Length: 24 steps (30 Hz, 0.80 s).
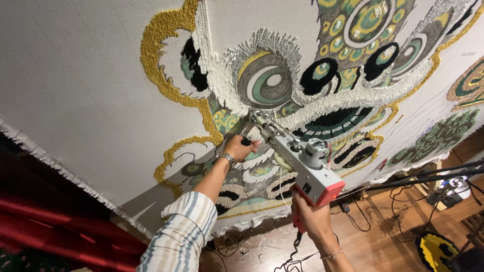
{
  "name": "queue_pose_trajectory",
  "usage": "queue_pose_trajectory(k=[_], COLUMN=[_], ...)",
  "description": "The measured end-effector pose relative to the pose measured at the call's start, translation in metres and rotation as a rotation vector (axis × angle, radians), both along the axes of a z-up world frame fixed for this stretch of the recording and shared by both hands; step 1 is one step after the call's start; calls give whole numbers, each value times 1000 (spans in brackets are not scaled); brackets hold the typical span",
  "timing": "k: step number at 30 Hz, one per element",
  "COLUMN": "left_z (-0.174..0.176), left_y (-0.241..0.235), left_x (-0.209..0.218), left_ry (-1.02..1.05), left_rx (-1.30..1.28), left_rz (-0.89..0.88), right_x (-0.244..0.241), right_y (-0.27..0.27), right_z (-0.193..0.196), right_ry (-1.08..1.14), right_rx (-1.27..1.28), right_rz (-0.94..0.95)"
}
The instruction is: The person uses a handheld electric tufting gun to apply white yarn into a stretched canvas, following a pre-drawn design of a stylized face. The operator guides the tool along the contours of the design, creating a textured pile on the fabric surface.
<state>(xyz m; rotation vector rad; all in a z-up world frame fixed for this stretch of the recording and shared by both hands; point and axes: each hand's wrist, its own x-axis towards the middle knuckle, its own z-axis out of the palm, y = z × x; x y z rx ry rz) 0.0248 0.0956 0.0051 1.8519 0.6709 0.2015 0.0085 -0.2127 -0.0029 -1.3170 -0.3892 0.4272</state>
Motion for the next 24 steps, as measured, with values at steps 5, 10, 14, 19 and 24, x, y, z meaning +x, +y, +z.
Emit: queue_pose_trajectory(k=[5,10,14,19,24], left_z=[-26,-35,-25,-6,11], left_y=[8,17,18,14,7], left_x=[12,15,9,0,-3], left_ry=[-74,-66,-43,16,-7], left_rx=[190,244,296,274,265], left_rz=[38,76,97,46,59], right_x=[2,-1,-6,-7,-6], right_y=[-4,-1,1,2,4], right_z=[-1,-1,0,-2,4], right_ry=[-670,-822,-837,-898,-818], right_rx=[-245,-266,-299,-264,-282], right_rz=[-150,-127,-167,-194,-177])
